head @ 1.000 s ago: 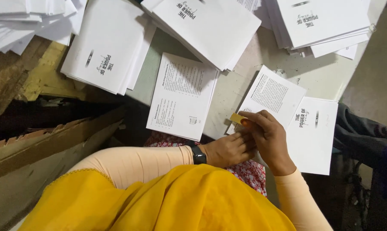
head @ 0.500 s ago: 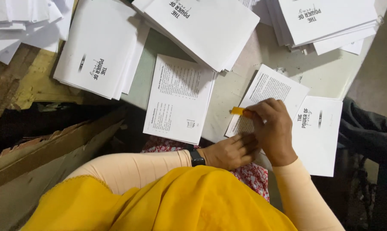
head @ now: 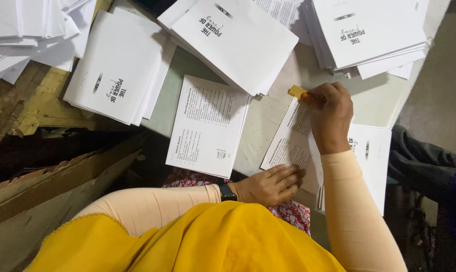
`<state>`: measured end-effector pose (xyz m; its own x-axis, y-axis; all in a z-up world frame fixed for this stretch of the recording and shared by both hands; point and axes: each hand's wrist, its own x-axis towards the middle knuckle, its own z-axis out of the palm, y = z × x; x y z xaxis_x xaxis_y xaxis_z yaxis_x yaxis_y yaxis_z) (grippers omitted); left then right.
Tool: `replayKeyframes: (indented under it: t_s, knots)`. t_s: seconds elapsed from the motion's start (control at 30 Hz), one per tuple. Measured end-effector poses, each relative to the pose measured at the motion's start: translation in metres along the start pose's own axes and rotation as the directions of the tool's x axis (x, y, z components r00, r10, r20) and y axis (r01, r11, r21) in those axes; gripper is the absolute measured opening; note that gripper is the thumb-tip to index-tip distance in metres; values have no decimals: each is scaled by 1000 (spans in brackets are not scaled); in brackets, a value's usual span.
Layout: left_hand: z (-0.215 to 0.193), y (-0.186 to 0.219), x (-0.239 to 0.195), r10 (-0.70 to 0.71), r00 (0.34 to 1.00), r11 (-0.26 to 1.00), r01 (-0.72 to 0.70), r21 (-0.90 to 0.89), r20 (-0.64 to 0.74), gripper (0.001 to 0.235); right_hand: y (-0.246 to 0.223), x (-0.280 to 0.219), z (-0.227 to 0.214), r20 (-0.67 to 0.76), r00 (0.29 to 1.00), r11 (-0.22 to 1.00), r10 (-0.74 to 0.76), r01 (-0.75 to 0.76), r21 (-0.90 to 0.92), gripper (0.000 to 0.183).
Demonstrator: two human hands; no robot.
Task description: Folding printed sheets into booklets, creasing the folds with a hand tool, and organizing them into neat stacks on a workbench.
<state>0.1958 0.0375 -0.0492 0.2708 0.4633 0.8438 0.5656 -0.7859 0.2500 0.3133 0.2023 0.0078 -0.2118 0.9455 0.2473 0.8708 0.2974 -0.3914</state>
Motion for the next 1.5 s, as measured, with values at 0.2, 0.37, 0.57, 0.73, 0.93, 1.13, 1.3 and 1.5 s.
replayKeyframes:
  t_s: [0.2,0.37,0.57,0.73,0.93,1.13,1.3,1.5]
  knots:
    - [-2,3,-4,13,995,999,-9,-41,101,23,15,5,7,-188,981,993,-51,30,-113,15]
    - [-12,-1,13,11,1000,999,-12,-34,-18,24,-30,-51,-12,-111,983,972,-145,162,170,16]
    - [2,-6,-2,80,975,991,-55,-120,208,14,-46,-94,-20,-50,972,970,-231,234,67,11]
    - [-52,-49,53,-67,849,972,175,-159,524,29,-30,-102,-8,-98,959,962,-266,270,28,13]
    - [-5,-113,43,-211,897,970,241,-28,389,22,-59,-97,-27,-114,934,935,-340,348,62,16]
    - [8,-118,33,-261,794,960,272,64,549,32,-67,-141,-29,-33,920,916,-390,392,88,17]
    - [4,-123,39,-276,718,949,309,62,639,34,-71,-152,-32,36,882,883,-469,468,46,10]
    - [-1,-118,43,-331,624,930,344,131,708,45,-106,-160,-55,47,822,802,-567,539,259,6]
